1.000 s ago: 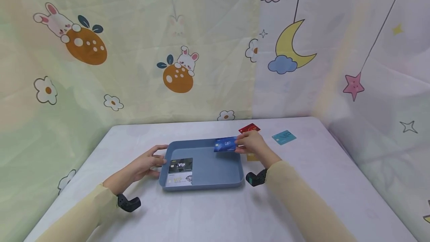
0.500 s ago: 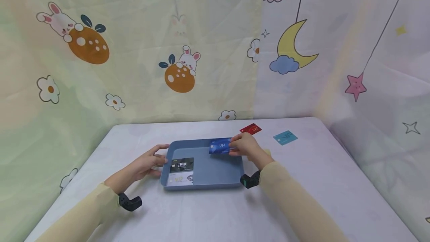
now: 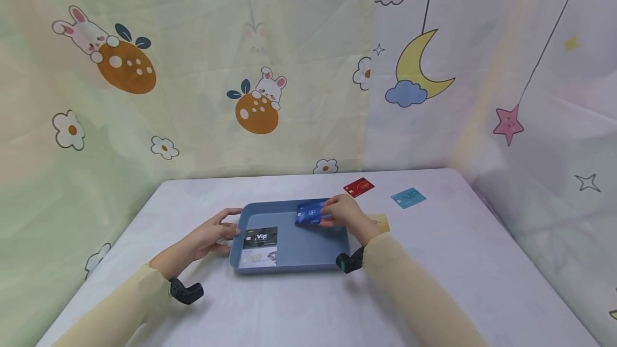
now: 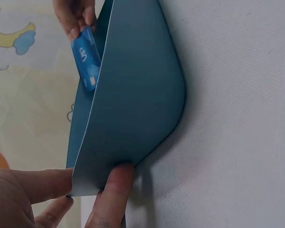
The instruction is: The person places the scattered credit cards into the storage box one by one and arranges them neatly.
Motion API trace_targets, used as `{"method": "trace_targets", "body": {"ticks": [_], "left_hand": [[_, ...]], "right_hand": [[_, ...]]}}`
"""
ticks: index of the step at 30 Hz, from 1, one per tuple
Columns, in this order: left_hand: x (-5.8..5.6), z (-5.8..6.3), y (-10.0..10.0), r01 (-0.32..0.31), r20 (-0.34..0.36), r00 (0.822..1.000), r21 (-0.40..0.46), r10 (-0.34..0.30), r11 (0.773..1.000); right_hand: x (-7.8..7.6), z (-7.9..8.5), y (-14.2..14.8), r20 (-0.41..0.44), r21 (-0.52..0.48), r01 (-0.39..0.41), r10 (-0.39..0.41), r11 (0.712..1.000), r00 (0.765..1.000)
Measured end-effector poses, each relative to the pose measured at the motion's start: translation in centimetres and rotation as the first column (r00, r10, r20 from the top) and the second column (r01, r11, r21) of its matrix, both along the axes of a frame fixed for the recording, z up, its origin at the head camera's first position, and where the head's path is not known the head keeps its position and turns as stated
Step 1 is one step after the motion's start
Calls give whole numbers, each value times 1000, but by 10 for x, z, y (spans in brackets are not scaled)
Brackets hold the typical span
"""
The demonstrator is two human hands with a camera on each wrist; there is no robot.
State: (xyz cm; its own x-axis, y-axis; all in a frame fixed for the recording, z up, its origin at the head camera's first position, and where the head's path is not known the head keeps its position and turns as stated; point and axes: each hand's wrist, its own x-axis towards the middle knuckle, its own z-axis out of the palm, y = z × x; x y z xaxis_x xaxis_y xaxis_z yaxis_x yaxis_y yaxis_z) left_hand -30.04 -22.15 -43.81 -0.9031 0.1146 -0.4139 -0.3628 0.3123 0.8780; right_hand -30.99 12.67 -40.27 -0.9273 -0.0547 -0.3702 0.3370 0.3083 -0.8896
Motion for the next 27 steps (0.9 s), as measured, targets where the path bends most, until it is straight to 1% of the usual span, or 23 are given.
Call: {"method": "trace_targets", "body": {"ticks": [9, 15, 27], "left_hand": [[0, -1, 0, -9, -2, 1000, 2, 9, 1000], [0, -1, 1, -17, -4, 1000, 3, 17, 1000], [1, 0, 1, -15, -5, 1000, 10, 15, 1000]], "right_hand": [[-1, 0, -12, 16, -27, -7, 7, 1000, 1000], [-4, -3, -18, 12, -41, -39, 39, 998, 999], [-6, -6, -32, 26, -51, -44, 45, 998, 999]]}}
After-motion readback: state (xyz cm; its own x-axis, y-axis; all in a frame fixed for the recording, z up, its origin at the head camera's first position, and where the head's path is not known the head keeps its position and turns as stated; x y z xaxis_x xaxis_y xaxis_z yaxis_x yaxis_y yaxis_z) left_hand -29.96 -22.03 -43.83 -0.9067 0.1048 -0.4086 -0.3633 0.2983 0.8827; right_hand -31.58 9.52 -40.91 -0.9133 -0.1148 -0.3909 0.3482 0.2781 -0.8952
